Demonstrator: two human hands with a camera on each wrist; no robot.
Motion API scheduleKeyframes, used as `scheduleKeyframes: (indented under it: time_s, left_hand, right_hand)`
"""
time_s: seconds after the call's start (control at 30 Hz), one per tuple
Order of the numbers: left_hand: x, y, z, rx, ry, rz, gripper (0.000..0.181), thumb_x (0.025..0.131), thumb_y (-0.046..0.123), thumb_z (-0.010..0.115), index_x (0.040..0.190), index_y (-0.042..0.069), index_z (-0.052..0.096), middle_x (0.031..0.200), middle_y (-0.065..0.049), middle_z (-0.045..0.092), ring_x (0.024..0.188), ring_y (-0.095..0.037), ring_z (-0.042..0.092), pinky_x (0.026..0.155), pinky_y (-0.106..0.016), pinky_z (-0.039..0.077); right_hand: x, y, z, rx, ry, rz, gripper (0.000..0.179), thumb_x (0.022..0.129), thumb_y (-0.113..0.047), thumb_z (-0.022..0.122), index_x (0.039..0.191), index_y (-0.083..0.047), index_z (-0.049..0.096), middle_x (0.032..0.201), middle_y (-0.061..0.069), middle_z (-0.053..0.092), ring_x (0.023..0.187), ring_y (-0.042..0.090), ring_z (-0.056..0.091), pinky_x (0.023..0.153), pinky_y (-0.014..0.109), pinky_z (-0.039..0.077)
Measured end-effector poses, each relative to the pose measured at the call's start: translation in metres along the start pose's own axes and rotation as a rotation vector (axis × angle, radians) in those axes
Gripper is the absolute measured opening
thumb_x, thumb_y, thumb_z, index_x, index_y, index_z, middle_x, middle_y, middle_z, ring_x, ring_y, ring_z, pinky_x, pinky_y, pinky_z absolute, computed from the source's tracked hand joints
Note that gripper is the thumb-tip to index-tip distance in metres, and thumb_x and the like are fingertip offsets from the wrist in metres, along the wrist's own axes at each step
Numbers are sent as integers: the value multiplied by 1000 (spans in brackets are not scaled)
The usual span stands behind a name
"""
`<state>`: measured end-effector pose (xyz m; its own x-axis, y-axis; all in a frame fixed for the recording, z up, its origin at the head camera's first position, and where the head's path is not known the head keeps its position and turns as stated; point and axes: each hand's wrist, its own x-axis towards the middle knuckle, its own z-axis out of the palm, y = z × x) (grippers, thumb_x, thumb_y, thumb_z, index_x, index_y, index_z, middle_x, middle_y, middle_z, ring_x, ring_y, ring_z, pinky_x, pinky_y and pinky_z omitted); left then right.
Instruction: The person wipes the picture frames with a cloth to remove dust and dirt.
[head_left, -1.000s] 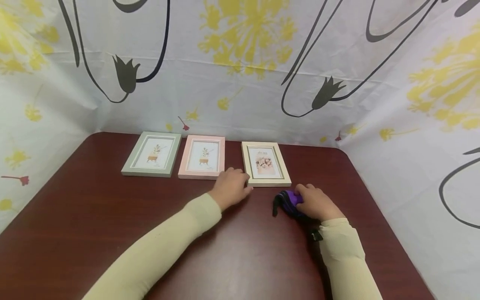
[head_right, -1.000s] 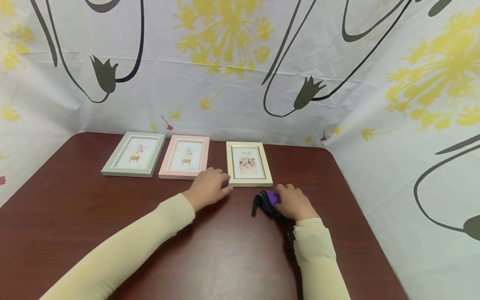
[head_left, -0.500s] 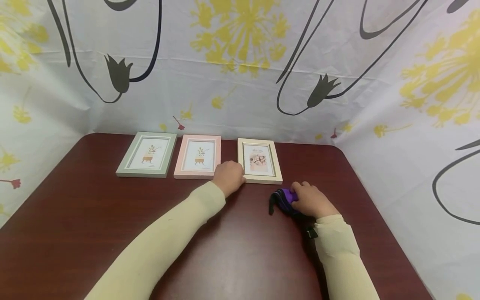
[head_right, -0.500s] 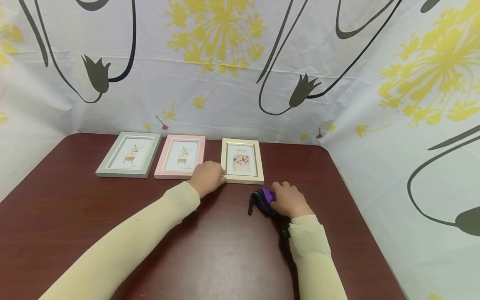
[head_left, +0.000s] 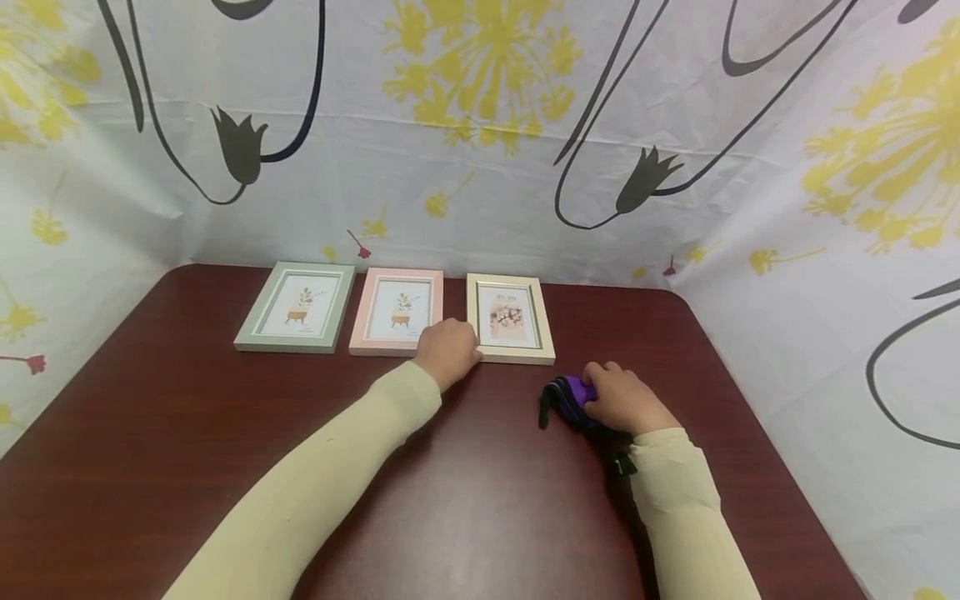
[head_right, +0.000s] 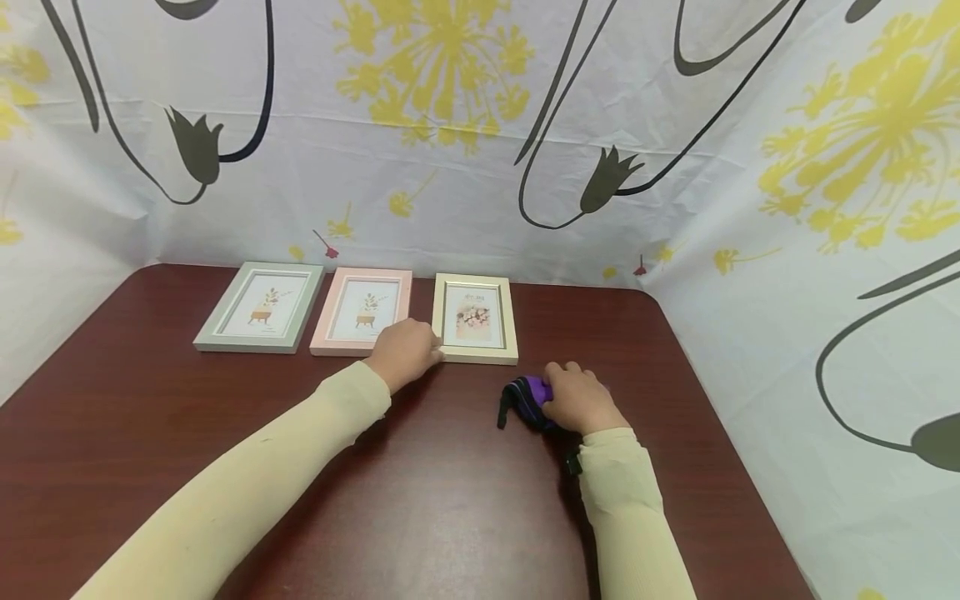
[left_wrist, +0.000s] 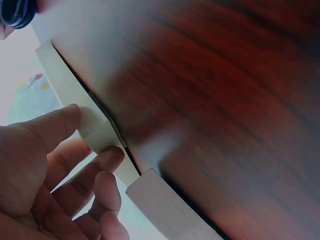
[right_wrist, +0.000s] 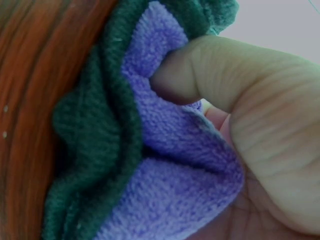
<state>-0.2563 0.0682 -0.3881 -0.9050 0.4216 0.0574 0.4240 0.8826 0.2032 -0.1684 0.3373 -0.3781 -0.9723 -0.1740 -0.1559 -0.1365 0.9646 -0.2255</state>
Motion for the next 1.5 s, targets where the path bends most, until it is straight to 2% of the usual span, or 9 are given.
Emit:
scheduleKeyframes:
  time_s: [0.6, 0.7, 0.77, 0.83, 0.93, 1.13, 1.27, 1.37, 1.5]
  left_hand:
    - [-12, -19, -8, 21, 9, -30, 34, 92, 32, 71, 65, 14, 64, 66, -2, 63, 66, -21, 64, 58, -39, 54]
    - [-15, -22, -10, -24, -6, -21, 36, 93, 31, 70, 63, 14, 59, 62, 0, 57, 62, -18, 58, 56, -36, 51]
    - [-20, -24, -13, -76, -7, -16, 26, 93, 31, 70, 76, 11, 70, 74, -2, 66, 71, -19, 63, 63, -37, 54]
    - [-28, -27, -20, -139, -11, -14, 25, 93, 33, 68, 97, 10, 75, 91, -5, 72, 86, -20, 66, 75, -38, 55]
    - [-46, -35, -35, -216, -7, -5, 49, 94, 36, 67, 133, 8, 64, 129, -10, 65, 119, -27, 60, 100, -42, 47]
    - [-96, -77, -65, -300, 27, 19, 54, 96, 39, 65, 137, 4, 59, 136, -18, 58, 129, -34, 51, 108, -50, 37]
    - [-128, -101, -84, -356, 57, -42, 55, 95, 35, 67, 136, 0, 58, 135, -21, 58, 125, -37, 52, 105, -54, 40]
    - [-144, -113, -93, -382, 68, -83, 56, 94, 32, 67, 137, -2, 56, 135, -22, 57, 122, -39, 53, 103, -55, 41]
    - [-154, -122, -98, -383, 44, -105, 56, 95, 31, 67, 139, -1, 55, 137, -22, 55, 126, -39, 50, 106, -56, 38]
  right_hand:
    - [9, -16, 1, 6, 3, -40, 25, 82, -12, 71, 104, -6, 61, 98, 15, 57, 85, 34, 56, 77, 52, 48]
    - [10, -15, 0, 34, 13, -52, 25, 80, -10, 71, 103, -6, 62, 97, 14, 58, 84, 31, 56, 77, 50, 48]
    - [9, -13, -2, 49, 22, -60, 24, 80, -9, 70, 102, -5, 63, 96, 13, 59, 84, 29, 56, 76, 48, 48]
    - [7, -8, -4, 58, 35, -66, 23, 79, -8, 69, 101, -6, 64, 94, 12, 59, 84, 28, 55, 77, 48, 48]
    - [2, 7, -8, 55, 50, -60, 22, 80, -7, 69, 102, -6, 65, 92, 12, 60, 85, 28, 55, 76, 49, 47]
    - [-11, 36, -12, 33, 79, 9, 23, 82, -7, 68, 103, -1, 63, 87, 15, 56, 81, 31, 52, 70, 50, 44]
    - [-12, 42, -11, 10, 80, 36, 26, 84, -9, 67, 106, 2, 61, 89, 21, 54, 80, 39, 52, 68, 54, 44]
    - [-12, 43, -8, -8, 96, 37, 30, 84, -10, 67, 110, 4, 60, 96, 29, 54, 83, 49, 53, 70, 60, 45]
    - [-13, 44, -4, -34, 124, 42, 35, 84, -10, 66, 114, 6, 59, 104, 36, 53, 89, 59, 52, 74, 65, 44]
